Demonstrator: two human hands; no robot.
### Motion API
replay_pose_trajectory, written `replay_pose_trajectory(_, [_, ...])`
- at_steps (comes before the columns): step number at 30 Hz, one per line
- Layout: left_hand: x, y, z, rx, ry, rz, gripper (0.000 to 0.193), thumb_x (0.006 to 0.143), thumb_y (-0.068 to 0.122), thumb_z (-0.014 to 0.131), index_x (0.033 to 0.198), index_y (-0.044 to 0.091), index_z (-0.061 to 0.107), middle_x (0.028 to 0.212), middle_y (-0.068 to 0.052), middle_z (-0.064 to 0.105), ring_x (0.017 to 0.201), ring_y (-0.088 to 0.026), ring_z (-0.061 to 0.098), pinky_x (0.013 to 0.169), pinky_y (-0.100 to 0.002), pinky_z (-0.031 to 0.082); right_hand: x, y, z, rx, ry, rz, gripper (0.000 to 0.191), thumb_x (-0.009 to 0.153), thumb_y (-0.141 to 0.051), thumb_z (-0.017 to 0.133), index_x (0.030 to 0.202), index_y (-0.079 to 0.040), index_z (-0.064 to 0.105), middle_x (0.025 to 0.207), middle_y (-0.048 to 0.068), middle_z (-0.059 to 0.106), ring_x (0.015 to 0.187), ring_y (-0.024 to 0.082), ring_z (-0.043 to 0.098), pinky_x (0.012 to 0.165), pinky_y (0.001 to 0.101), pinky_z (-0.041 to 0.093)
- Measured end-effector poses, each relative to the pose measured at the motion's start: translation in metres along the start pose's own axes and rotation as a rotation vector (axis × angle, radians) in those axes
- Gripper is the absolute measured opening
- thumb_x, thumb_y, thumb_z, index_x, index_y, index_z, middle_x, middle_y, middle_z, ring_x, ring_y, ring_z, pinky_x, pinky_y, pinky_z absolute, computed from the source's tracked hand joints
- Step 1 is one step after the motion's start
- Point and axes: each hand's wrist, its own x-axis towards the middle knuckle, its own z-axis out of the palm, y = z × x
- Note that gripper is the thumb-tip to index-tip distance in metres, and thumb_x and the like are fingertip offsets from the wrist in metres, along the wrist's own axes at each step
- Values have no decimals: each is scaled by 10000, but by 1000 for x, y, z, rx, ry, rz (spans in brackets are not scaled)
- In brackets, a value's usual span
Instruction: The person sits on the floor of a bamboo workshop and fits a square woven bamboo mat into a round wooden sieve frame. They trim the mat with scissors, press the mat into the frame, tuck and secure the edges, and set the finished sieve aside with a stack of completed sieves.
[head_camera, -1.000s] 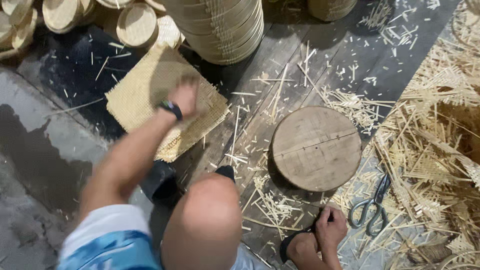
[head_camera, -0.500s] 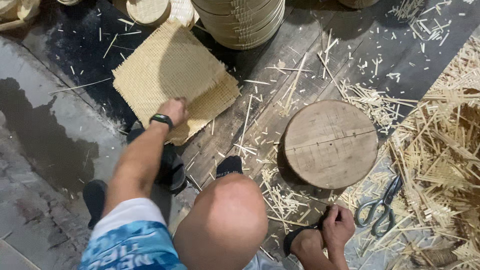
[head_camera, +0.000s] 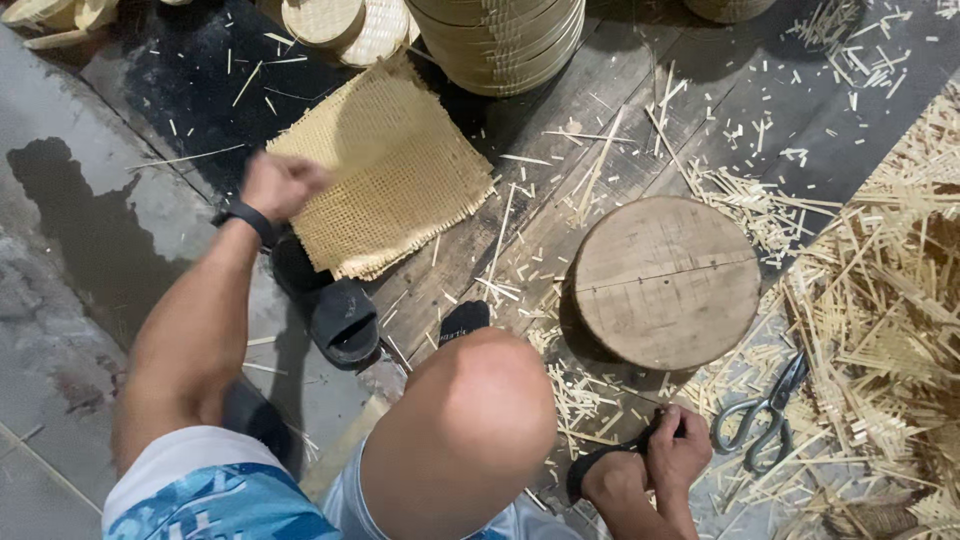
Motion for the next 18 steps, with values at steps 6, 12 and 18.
replay_pose_trajectory(6, [-44, 149, -89, 711, 379, 840, 78, 928, 23, 678, 881, 84, 696, 816, -122, 684, 818, -335, 707, 675, -438, 576, -5, 3, 0, -23, -28, 30, 174, 1037, -168, 672, 1019, -4, 727, 933, 170, 693, 818, 283, 665, 794, 381, 529])
replay_pose_trajectory(12, [-127, 317, -26, 783, -92, 1265, 247, 626, 169, 693, 818, 28, 631, 710, -101, 664, 669, -262, 678, 535, -392, 556, 17, 23, -17, 180, -131, 128, 323, 1071, -270, 558, 1080, -1, 737, 920, 135, 700, 842, 223, 664, 788, 378, 519])
replay_pose_trajectory(18, [-189, 334, 94, 399, -253, 1514, 275, 774, 89, 671, 1018, -34, 635, 847, -122, 677, 730, -247, 681, 555, -365, 559, 54, 7, -72, 1212, -256, 455, 677, 1089, -557, 476, 1275, 80, 612, 1050, 164, 667, 995, 273, 644, 876, 388, 519])
